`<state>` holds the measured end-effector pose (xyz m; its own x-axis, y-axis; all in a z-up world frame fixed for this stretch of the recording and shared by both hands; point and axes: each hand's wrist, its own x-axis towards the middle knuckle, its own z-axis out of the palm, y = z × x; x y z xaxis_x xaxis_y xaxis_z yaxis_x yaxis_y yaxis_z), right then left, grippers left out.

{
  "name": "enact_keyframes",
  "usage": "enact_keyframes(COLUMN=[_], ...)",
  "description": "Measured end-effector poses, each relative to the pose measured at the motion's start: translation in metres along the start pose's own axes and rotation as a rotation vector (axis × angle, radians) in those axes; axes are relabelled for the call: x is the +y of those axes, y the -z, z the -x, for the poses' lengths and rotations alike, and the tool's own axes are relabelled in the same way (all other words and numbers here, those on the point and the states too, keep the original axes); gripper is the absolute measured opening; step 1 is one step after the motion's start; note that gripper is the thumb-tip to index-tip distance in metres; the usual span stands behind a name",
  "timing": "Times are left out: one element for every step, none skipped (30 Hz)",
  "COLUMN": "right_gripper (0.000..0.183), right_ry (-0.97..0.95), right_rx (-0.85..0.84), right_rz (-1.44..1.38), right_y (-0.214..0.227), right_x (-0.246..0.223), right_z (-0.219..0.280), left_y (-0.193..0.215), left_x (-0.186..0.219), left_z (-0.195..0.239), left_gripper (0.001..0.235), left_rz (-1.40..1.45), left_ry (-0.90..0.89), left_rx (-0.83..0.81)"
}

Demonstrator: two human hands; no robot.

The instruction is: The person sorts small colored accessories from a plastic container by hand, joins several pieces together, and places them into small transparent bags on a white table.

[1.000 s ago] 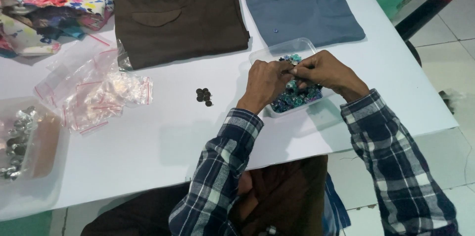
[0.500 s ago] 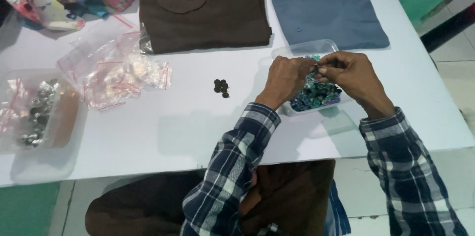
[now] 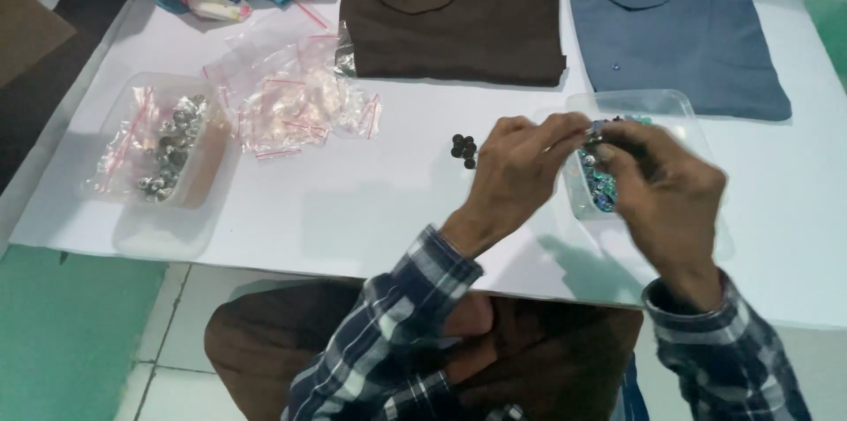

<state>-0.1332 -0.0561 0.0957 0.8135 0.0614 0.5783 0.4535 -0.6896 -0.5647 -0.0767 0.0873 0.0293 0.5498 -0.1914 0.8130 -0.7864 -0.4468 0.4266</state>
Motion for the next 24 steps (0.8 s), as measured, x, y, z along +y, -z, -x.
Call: enact_keyframes(right_gripper=[0.017,0.017,0.018,0.018,0.019,0.021,0.021,0.020,0.019,0.019,0.019,0.018,0.018,0.018,0.018,0.018,0.017,0.016,0.016,0.014,0.012,0.012,0.011,0.011], right_ry=[-0.002,-0.014,-0.025,-0.024,0.007,0.039,0.040,-0.039,-0.117,-0.114,-0.156,-0.197,-0.195,-0.214,-0.238,-0.239,-0.215,-0.190,-0.190,-0.230,-0.271,-0.272,-0.279,-0.287], right_rx=[-0.003,-0.009,-0.013,-0.015,-0.035,-0.056,-0.058,-0.103,-0.151,-0.156,-0.170,-0.184,-0.188,-0.196,-0.201,-0.203,-0.209,-0.214,-0.221,-0.230,-0.233,-0.236,-0.234,-0.232], right_rz=[-0.003,-0.124,-0.244,-0.245,-0.260,-0.276,-0.274,-0.280,-0.284,-0.280,-0.281,-0.282,-0.279,-0.287,-0.295,-0.291,-0.269,-0.247,-0.247,-0.251,-0.255,-0.256,-0.244,-0.233], right_y=[-0.015,-0.029,-0.044,-0.062,-0.079,-0.097,-0.106,-0.116,-0.125,-0.130,-0.135,-0.140,-0.142,-0.144,-0.146,-0.148,-0.149,-0.151,-0.151,-0.152,-0.152,-0.154,-0.155,-0.155], right_x=[0.005,0.009,0.013,0.021,0.029,0.037,0.042,0.047,0.052,0.053,0.054,0.055,0.050,0.046,0.042,0.043,0.043,0.044,0.043,0.043,0.042,0.042,0.042,0.042], right_z=[0.007,0.014,0.020,0.022,0.025,0.028,0.029,0.029,0.029,0.027,0.026,0.024,0.023,0.021,0.021,0.017,0.016,0.016,0.015,0.014,0.013,0.010,0.009,0.008], left_y=[0.016,0.032,0.047,0.060,0.072,0.085,0.086,0.088,0.088,0.084,0.079,0.074,0.070,0.065,0.060,0.060,0.059,0.058,0.059,0.060,0.060,0.059,0.058,0.056], left_x=[-0.010,-0.020,-0.031,-0.043,-0.054,-0.065,-0.075,-0.086,-0.096,-0.101,-0.105,-0.111,-0.115,-0.120,-0.124,-0.129,-0.131,-0.133,-0.133,-0.132,-0.131,-0.134,-0.136,-0.137], left_z=[0.014,0.027,0.040,0.049,0.058,0.067,0.074,0.081,0.088,0.088,0.087,0.087,0.088,0.090,0.092,0.088,0.088,0.088,0.087,0.086,0.083,0.082,0.082,0.082], left_gripper=[0.013,0.011,0.010,0.010,0.009,0.009,0.009,0.010,0.011,0.011,0.012,0.013,0.013,0.013,0.013,0.013,0.013,0.012,0.012,0.012,0.013,0.013,0.014,0.016], left_rz=[-0.002,-0.007,-0.011,-0.013,-0.028,-0.042,-0.041,-0.064,-0.086,-0.084,-0.082,-0.080,-0.078,-0.079,-0.079,-0.076,-0.064,-0.052,-0.052,-0.030,-0.009,-0.009,-0.015,-0.020], left_ry=[0.004,0.081,0.155,0.156,0.188,0.219,0.220,0.273,0.328,0.331,0.366,0.400,0.403,0.425,0.446,0.447,0.470,0.493,0.500,0.502,0.500,0.502,0.511,0.520], left_rx=[-0.002,-0.014,-0.025,-0.024,-0.075,-0.125,-0.123,-0.190,-0.253,-0.248,-0.274,-0.300,-0.295,-0.299,-0.307,-0.305,-0.309,-0.312,-0.309,-0.296,-0.286,-0.286,-0.285,-0.284])
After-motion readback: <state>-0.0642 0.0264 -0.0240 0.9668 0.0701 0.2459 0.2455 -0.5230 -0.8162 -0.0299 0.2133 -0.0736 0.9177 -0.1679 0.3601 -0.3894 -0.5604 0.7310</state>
